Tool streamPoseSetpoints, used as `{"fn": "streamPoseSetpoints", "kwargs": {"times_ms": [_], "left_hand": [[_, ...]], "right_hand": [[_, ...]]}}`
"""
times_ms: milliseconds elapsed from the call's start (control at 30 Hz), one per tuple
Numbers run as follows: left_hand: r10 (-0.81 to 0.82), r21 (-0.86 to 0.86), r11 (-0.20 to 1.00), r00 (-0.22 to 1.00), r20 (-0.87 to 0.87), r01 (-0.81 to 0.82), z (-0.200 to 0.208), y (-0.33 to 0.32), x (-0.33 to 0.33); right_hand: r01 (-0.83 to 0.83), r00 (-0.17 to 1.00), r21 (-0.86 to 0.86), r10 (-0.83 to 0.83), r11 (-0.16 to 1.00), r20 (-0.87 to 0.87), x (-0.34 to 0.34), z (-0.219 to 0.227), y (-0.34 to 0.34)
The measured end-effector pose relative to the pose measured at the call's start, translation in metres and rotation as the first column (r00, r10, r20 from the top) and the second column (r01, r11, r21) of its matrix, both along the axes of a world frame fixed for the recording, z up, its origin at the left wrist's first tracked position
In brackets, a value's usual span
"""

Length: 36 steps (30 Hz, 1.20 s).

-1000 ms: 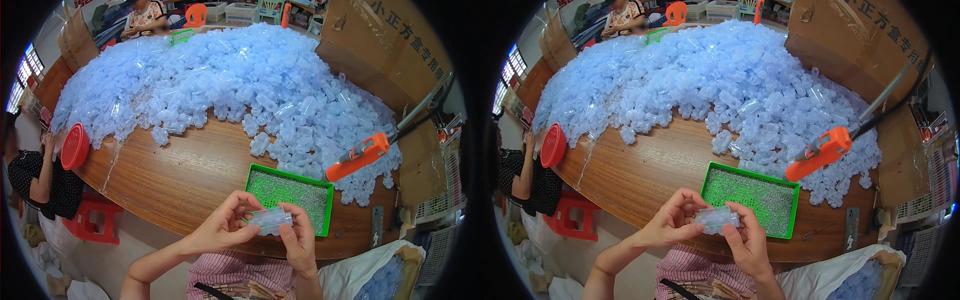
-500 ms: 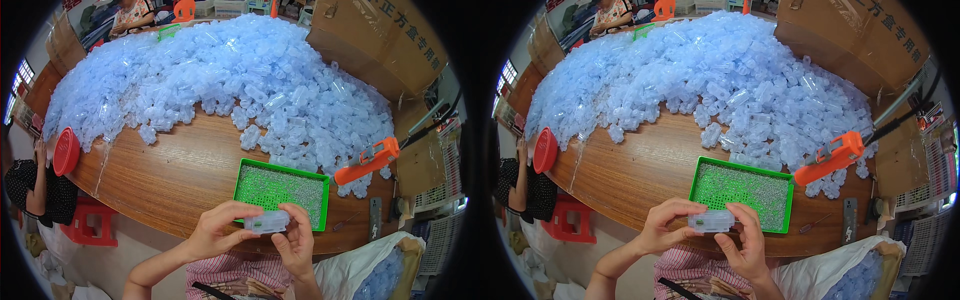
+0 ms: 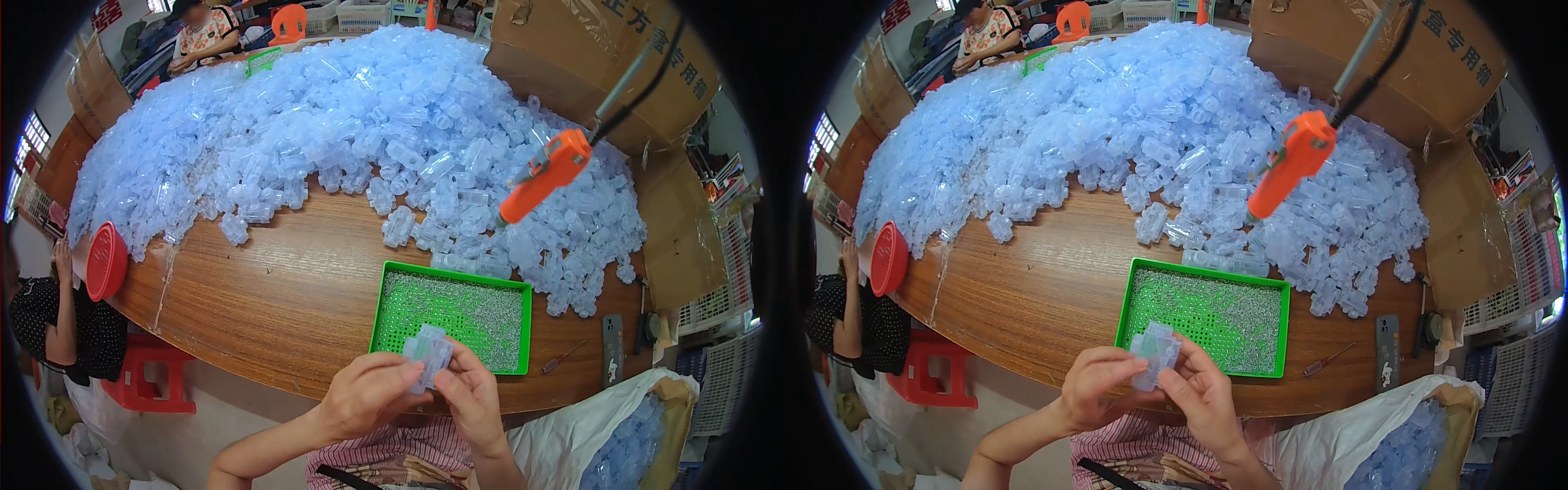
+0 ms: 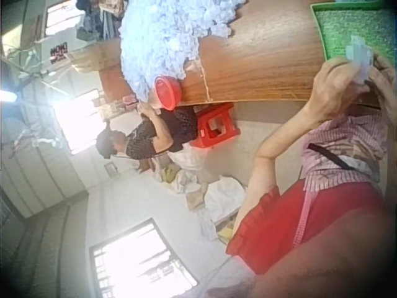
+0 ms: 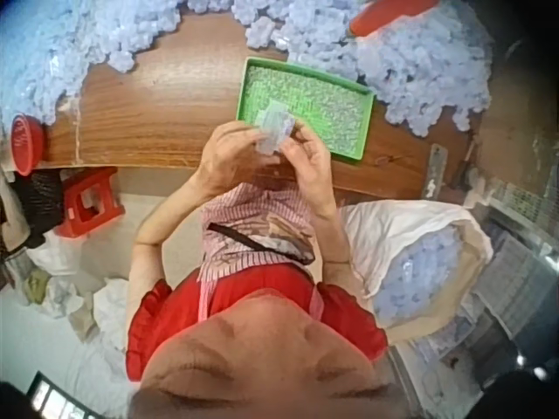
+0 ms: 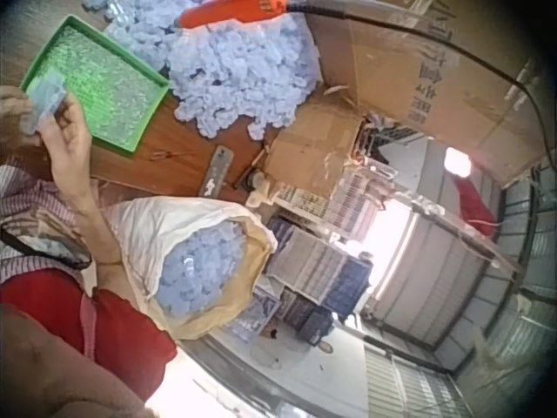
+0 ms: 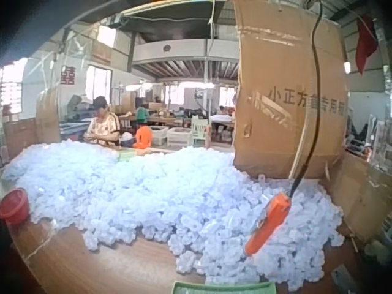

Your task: The person picks up plastic components and metal pins by hand, fits the pins into the components, and drives them in using a power screwdriver. After setting the finished parts on the table, the person reaches into a large bag to retrieve more plastic components.

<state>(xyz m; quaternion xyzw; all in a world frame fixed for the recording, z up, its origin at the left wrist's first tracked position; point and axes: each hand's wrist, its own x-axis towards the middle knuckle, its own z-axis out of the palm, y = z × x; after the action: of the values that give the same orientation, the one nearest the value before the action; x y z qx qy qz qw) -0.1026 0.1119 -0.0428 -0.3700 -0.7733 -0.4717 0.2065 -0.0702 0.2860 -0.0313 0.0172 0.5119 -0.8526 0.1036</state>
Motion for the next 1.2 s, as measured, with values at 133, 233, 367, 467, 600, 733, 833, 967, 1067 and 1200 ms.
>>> {"fn": "streamPoseSetpoints", "kwargs": {"times_ms": [133, 233, 367, 467, 600, 733, 833, 967, 1067, 1200], "left_hand": [[-0.05, 0.235, 0.966, 0.819, 0.572, -0.105, 0.014, 0.0, 0.002], [-0.375, 0.42, 0.907, 0.381, 0.845, -0.039, 0.017, -0.007, -0.009], [-0.453, 0.484, 0.873, 0.263, 0.852, -0.064, 0.007, -0.008, -0.007], [-0.447, 0.473, 0.878, 0.225, 0.866, -0.073, 0.007, -0.008, -0.003], [-0.292, 0.287, 0.956, 0.231, 0.928, 0.054, 0.014, -0.014, 0.006], [-0.54, 0.532, 0.835, -0.029, 0.841, -0.14, -0.008, -0.004, 0.021], [-0.55, 0.534, 0.831, -0.091, 0.83, -0.157, -0.03, 0.003, 0.044], [-0.577, 0.543, 0.804, -0.099, 0.811, -0.241, -0.036, 0.024, 0.05], [-0.624, 0.594, 0.747, -0.006, 0.781, -0.299, -0.055, 0.034, 0.054], [-0.595, 0.577, 0.739, 0.066, 0.801, -0.347, -0.054, 0.046, 0.051]], "right_hand": [[0.028, 0.999, 0.058, -0.029, 0.998, 0.024, 0.001, 0.001, 0.009], [-0.06, 0.998, 0.248, 0.065, 0.967, -0.015, 0.003, 0.003, 0.012], [-0.058, 0.997, 0.125, 0.052, 0.99, 0.052, 0.004, 0.009, 0.007], [-0.058, 0.998, 0.096, 0.055, 0.994, 0.033, 0.005, 0.003, 0.009], [-0.149, 0.985, 0.442, 0.173, 0.884, -0.014, 0.009, 0.005, 0.02], [-0.069, 0.968, 0.759, 0.227, 0.647, -0.105, -0.002, 0.02, 0.037], [0.648, 0.737, 0.541, -0.266, 0.536, -0.621, -0.033, 0.016, 0.059], [0.796, 0.573, 0.304, -0.491, 0.523, -0.657, -0.091, 0.06, 0.105], [0.379, 0.854, 0.247, -0.235, 0.892, -0.464, -0.103, 0.063, 0.126], [0.603, 0.751, 0.406, -0.317, 0.687, -0.58, -0.101, 0.049, 0.111]]}}
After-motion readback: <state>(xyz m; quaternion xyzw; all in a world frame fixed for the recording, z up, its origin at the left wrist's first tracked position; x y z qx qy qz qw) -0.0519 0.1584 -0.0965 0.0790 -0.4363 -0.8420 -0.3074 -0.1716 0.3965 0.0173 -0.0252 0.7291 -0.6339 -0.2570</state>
